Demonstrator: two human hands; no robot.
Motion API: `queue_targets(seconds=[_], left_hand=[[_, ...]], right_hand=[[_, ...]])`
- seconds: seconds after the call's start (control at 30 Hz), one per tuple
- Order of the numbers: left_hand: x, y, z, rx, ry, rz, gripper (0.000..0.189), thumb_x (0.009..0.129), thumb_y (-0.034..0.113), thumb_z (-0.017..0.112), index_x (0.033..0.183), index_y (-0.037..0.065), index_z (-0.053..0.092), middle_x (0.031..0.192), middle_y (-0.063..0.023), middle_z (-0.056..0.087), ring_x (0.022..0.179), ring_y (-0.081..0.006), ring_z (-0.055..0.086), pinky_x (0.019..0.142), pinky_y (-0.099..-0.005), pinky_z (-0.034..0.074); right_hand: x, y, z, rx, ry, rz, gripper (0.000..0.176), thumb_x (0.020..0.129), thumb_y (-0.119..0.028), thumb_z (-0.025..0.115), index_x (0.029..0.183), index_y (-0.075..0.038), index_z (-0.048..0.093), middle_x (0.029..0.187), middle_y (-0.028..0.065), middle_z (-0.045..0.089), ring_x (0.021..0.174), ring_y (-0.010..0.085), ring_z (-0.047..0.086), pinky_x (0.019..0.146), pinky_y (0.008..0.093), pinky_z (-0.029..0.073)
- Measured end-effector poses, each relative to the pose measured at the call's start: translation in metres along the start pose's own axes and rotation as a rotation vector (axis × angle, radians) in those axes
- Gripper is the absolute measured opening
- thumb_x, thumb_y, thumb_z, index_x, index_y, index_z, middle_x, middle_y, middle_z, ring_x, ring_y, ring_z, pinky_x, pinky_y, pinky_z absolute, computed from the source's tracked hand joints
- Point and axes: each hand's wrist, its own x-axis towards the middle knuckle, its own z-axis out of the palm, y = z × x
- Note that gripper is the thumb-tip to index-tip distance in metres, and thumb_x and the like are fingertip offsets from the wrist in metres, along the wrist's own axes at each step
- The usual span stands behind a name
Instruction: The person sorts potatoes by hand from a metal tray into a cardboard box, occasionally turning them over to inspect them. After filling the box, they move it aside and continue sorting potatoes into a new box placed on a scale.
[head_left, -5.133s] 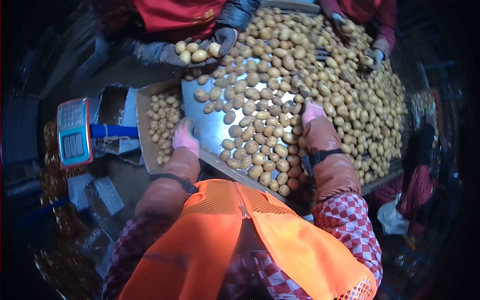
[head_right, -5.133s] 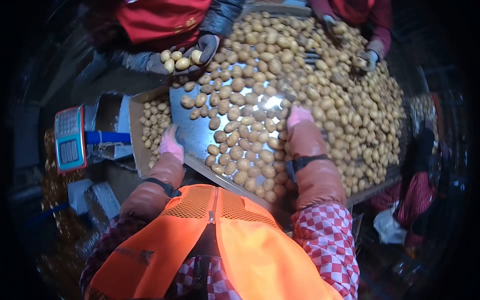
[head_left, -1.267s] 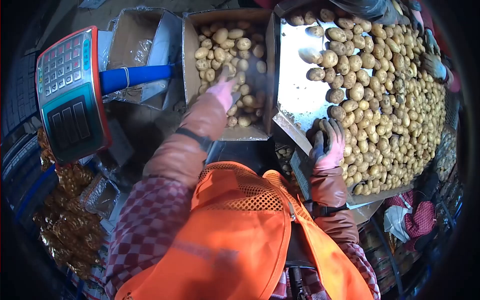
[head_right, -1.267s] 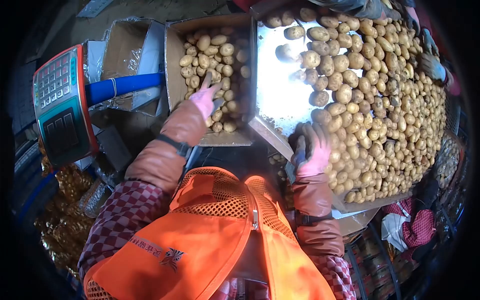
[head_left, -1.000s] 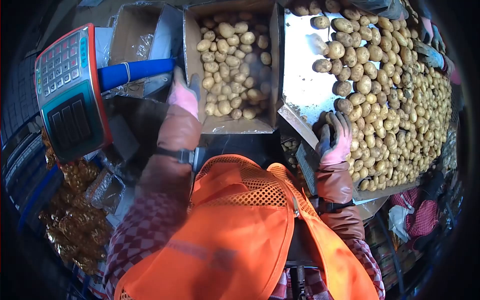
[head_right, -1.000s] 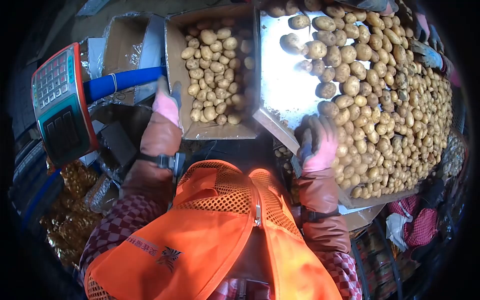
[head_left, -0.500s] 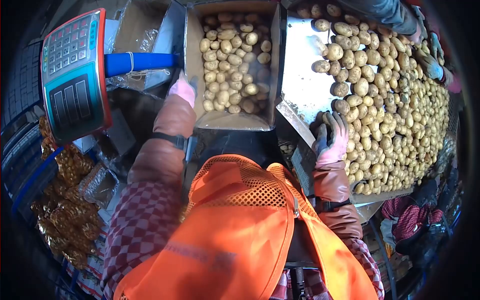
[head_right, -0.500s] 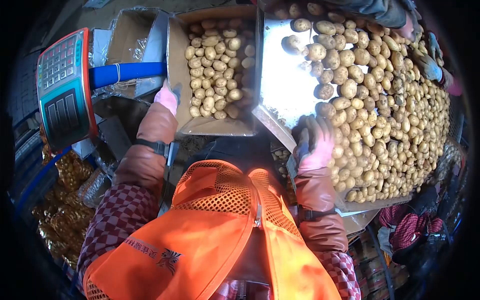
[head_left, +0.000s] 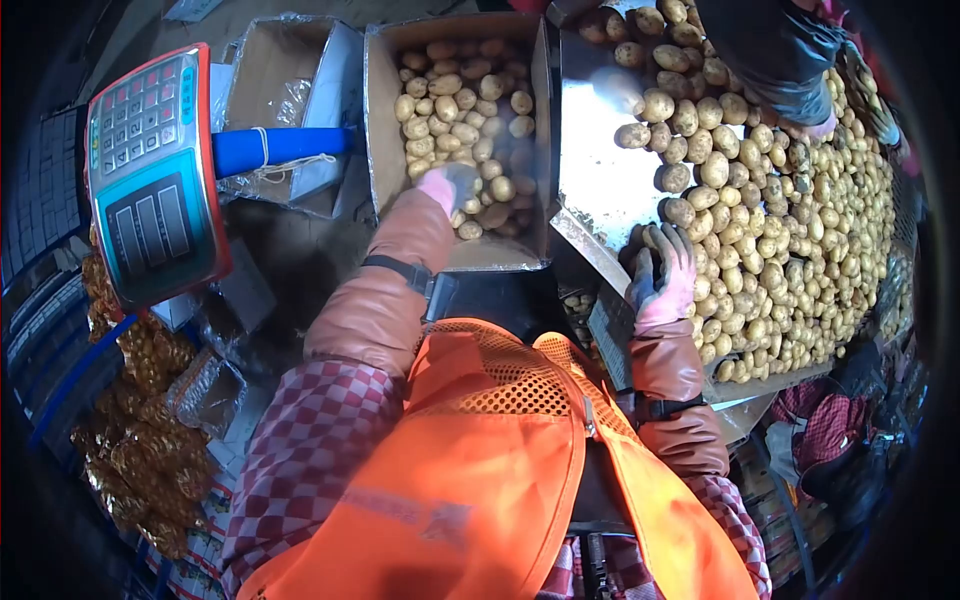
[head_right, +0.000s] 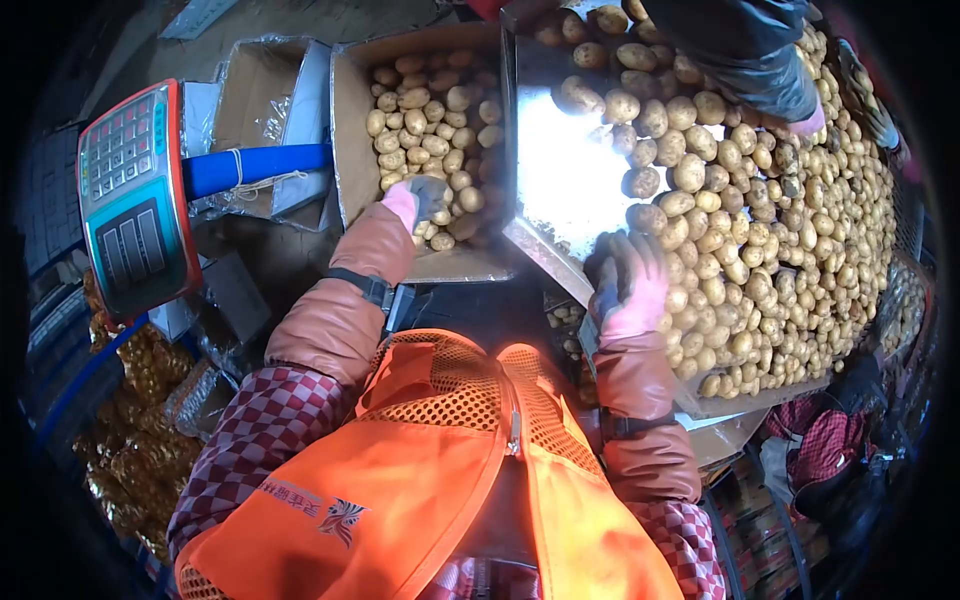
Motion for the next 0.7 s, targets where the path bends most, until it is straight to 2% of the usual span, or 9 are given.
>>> queue_targets(seconds=[0.07, 0.17, 0.2, 0.3, 0.43, 0.5, 0.57, 0.63, 0.7], left_hand=[[-0.01, 0.021, -0.035, 0.044, 0.109, -0.159, 0.03, 0.097, 0.017, 0.047, 0.12, 0.014, 0.066, 0.116, -0.0165, 0.067, 0.105, -0.0348, 0.063, 0.091, -0.0405, 0.049], [-0.055, 0.087, -0.044, -0.003, 0.302, -0.121, 0.032, 0.094, 0.014, 0.048, 0.122, 0.016, 0.064, 0.119, -0.0166, 0.064, 0.109, -0.0347, 0.062, 0.093, -0.0421, 0.05], [-0.033, 0.038, -0.005, 0.191, 0.432, 0.331, 0.035, 0.09, 0.012, 0.051, 0.123, 0.016, 0.063, 0.127, -0.0156, 0.061, 0.113, -0.0351, 0.061, 0.097, -0.0429, 0.049], [-0.045, 0.104, 0.009, 0.538, 0.13, 0.288, 0.041, 0.084, 0.013, 0.066, 0.124, 0.013, 0.062, 0.126, -0.0178, 0.058, 0.113, -0.0363, 0.059, 0.095, -0.0443, 0.049], [-0.011, 0.109, 0.003, 0.749, -0.168, 0.227, 0.042, 0.081, 0.018, 0.071, 0.122, 0.013, 0.063, 0.128, -0.017, 0.058, 0.114, -0.0358, 0.059, 0.095, -0.0444, 0.049], [-0.011, 0.084, 0.009, 0.229, 0.138, 0.165, 0.043, 0.079, 0.023, 0.074, 0.119, 0.012, 0.063, 0.128, -0.0177, 0.058, 0.111, -0.0348, 0.061, 0.091, -0.045, 0.05], [0.003, 0.06, 0.013, -0.398, 0.256, -0.17, 0.037, 0.09, 0.031, 0.069, 0.119, 0.009, 0.062, 0.116, -0.0131, 0.064, 0.094, -0.021, 0.068, 0.075, -0.0364, 0.056], [-0.058, 0.124, -0.041, -0.976, 0.531, -0.235, 0.039, 0.094, 0.032, 0.065, 0.121, 0.004, 0.06, 0.104, -0.011, 0.067, 0.082, -0.0178, 0.067, 0.07, -0.0342, 0.056], [-0.078, 0.145, -0.068, -1.252, 0.163, -0.106, 0.039, 0.099, 0.027, 0.06, 0.128, 0.001, 0.057, 0.098, -0.0098, 0.067, 0.074, -0.0184, 0.065, 0.071, -0.0346, 0.056]], right_hand=[[-0.002, 0.001, 0.0, -0.002, 0.002, 0.008, 0.037, 0.079, 0.0, 0.065, 0.116, -0.005, 0.064, 0.12, 0.0173, 0.063, 0.118, 0.0414, 0.055, 0.103, 0.0506, 0.043], [-0.001, 0.0, 0.001, -0.012, 0.016, 0.032, 0.037, 0.079, 0.0, 0.065, 0.116, -0.005, 0.064, 0.12, 0.0175, 0.063, 0.118, 0.0416, 0.055, 0.103, 0.0504, 0.043], [-0.001, -0.001, 0.001, -0.013, 0.015, 0.036, 0.038, 0.079, 0.0, 0.066, 0.116, -0.005, 0.064, 0.12, 0.0175, 0.063, 0.117, 0.0415, 0.056, 0.103, 0.0502, 0.044], [0.001, -0.003, -0.001, -0.021, 0.009, 0.042, 0.037, 0.079, 0.0, 0.066, 0.116, -0.005, 0.064, 0.12, 0.0173, 0.063, 0.117, 0.0412, 0.056, 0.103, 0.0494, 0.044], [0.001, -0.001, -0.002, -0.008, 0.018, 0.022, 0.036, 0.079, 0.0, 0.066, 0.115, -0.005, 0.064, 0.12, 0.0173, 0.063, 0.117, 0.0411, 0.056, 0.103, 0.0492, 0.044], [0.0, -0.004, -0.002, -0.003, 0.032, 0.043, 0.037, 0.078, 0.0, 0.066, 0.114, -0.005, 0.064, 0.119, 0.0179, 0.063, 0.117, 0.0414, 0.056, 0.103, 0.0496, 0.044], [0.001, -0.002, -0.003, 0.005, 0.032, 0.029, 0.038, 0.077, 0.002, 0.066, 0.114, -0.005, 0.064, 0.119, 0.0183, 0.063, 0.117, 0.041, 0.056, 0.103, 0.0496, 0.044], [0.0, -0.003, -0.003, 0.026, 0.016, 0.045, 0.038, 0.077, 0.001, 0.065, 0.114, -0.005, 0.065, 0.118, 0.0183, 0.063, 0.117, 0.0408, 0.056, 0.103, 0.0496, 0.043], [0.0, -0.003, -0.002, -0.001, 0.021, 0.043, 0.034, 0.079, -0.004, 0.064, 0.113, -0.004, 0.065, 0.117, 0.0186, 0.063, 0.117, 0.0411, 0.055, 0.103, 0.0504, 0.043]])
